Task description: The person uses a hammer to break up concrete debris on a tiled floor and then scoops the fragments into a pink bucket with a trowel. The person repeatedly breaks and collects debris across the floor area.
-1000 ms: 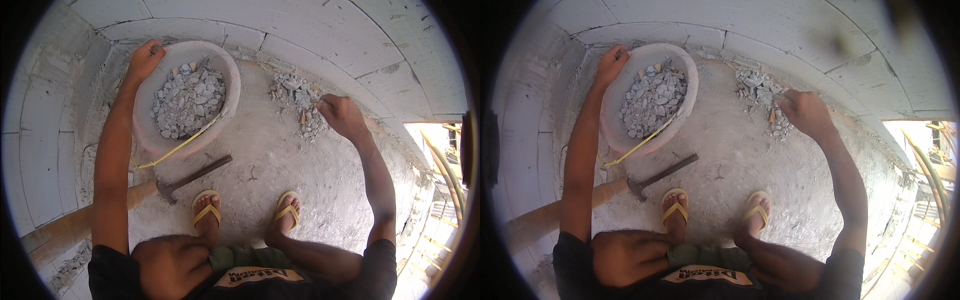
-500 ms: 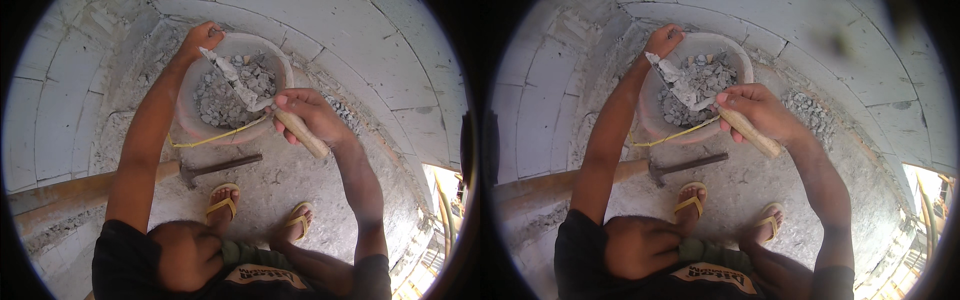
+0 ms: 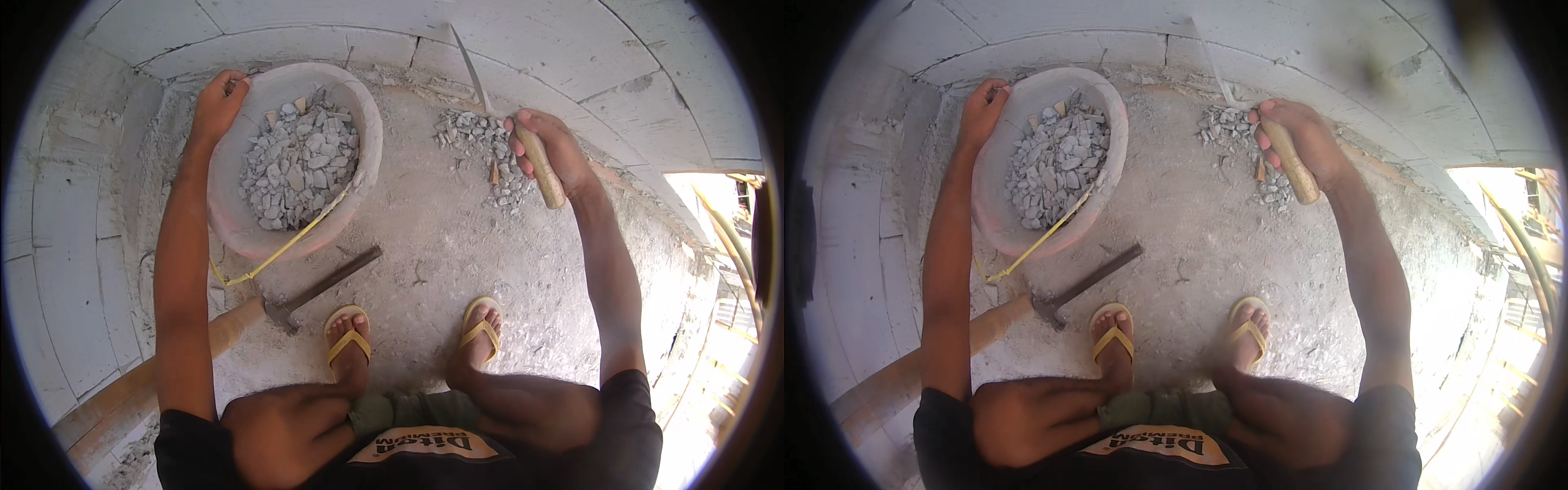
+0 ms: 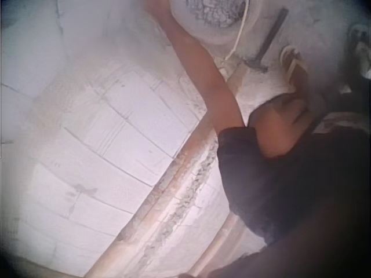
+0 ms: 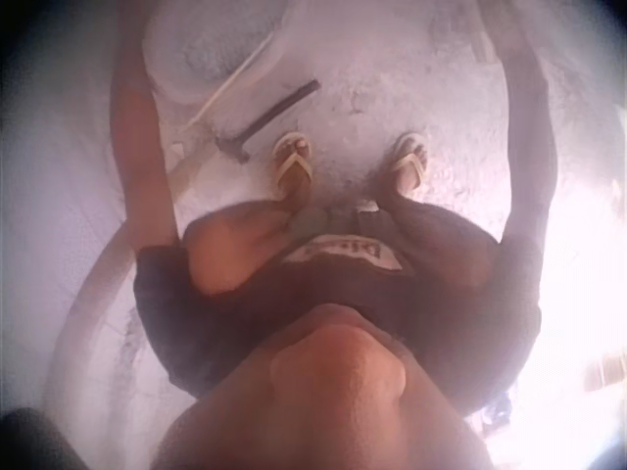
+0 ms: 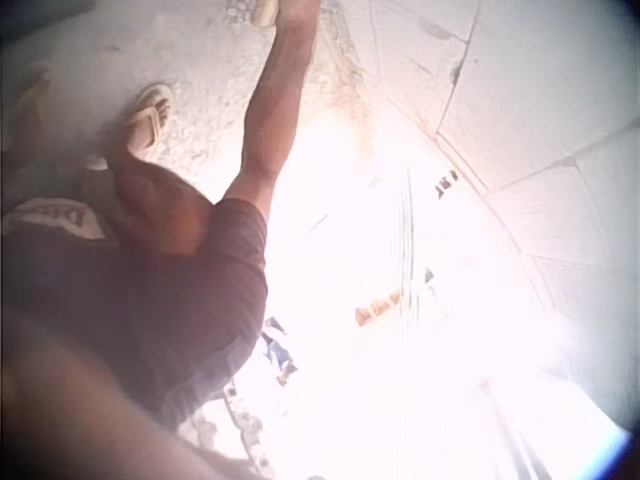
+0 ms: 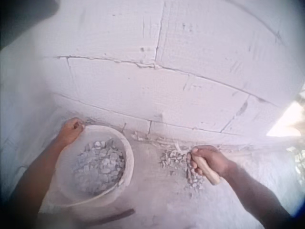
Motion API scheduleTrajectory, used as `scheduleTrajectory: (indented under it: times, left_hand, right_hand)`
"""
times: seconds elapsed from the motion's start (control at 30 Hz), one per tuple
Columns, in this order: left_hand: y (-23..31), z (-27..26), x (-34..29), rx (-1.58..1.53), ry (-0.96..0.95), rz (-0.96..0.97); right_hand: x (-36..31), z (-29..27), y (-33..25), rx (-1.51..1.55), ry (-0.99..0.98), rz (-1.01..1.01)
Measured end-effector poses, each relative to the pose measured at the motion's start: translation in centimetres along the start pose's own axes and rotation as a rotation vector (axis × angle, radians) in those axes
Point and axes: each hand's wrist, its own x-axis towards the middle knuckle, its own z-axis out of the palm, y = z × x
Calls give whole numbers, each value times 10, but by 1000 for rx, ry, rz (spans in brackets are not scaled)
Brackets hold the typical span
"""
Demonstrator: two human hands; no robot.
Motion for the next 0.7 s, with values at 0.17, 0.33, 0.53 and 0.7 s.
scheduleTrajectory:
  times: [0.17, 0.33, 0.53, 0.7]
  left_hand:
    - [-2, 9, 10, 35, -31, -7]
    - [-6, 3, 5, 110, 12, 33]
    - [-14, 6, 8, 78, -1, 59]
    - [-10, 4, 6, 71, -11, 31]
  right_hand:
    - [26, 27, 138, 136, -101, 305]
    - [71, 44, 169, 377, -23, 349]
    - [50, -25, 188, 441, 50, 361]
    - [14, -69, 196, 332, 105, 346]
